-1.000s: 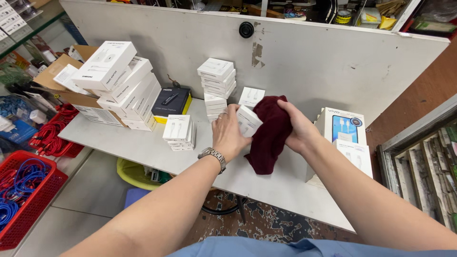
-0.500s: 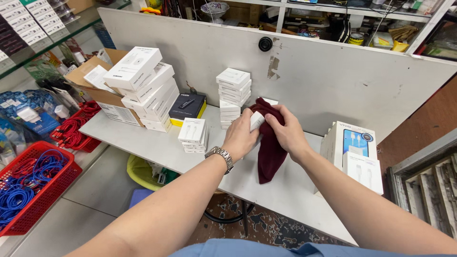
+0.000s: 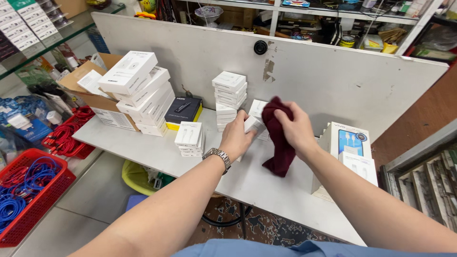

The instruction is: The person wipes small white boxes with a maroon cloth and places them on a shelf. The person handles the boxes one at a time, wiping each with the cloth before stacking them on a lower shelf.

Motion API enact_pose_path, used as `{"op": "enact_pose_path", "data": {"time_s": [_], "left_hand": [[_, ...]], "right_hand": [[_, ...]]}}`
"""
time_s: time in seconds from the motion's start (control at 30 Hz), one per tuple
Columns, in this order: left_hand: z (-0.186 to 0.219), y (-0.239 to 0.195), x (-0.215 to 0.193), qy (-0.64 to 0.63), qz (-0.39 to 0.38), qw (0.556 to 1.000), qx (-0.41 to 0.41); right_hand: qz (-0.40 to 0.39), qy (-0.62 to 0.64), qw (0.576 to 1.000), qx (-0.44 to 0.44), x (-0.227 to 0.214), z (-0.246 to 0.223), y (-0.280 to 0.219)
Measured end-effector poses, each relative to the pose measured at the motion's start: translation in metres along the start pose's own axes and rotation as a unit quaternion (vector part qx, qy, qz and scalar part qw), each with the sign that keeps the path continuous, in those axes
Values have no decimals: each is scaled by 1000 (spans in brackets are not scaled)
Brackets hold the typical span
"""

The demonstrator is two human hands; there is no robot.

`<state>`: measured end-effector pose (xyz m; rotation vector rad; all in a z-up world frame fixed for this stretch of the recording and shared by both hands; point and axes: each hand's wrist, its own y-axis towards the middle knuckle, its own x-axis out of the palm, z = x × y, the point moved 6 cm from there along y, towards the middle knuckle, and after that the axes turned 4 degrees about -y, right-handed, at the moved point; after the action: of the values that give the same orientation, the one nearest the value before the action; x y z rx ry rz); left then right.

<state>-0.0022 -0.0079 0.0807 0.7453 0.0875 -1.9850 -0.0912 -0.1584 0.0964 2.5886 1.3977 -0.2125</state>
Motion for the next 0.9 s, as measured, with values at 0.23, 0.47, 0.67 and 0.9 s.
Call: {"op": "enact_pose_path", "data": {"time_s": [0.23, 0.47, 0.67, 0.9], "left_hand": [[-1, -3, 20, -35, -12, 999, 1], [-4, 2, 24, -40, 6, 999, 6], [-2, -6, 24, 17, -22, 1000, 3], [7, 9, 10, -65, 95, 993, -17]], "right_hand": [[13, -140, 990, 13, -4, -5, 2], [53, -75, 995, 43, -24, 2, 5], [106, 64, 992, -27, -33, -5, 16], [76, 6, 988, 133, -27, 23, -4]]}}
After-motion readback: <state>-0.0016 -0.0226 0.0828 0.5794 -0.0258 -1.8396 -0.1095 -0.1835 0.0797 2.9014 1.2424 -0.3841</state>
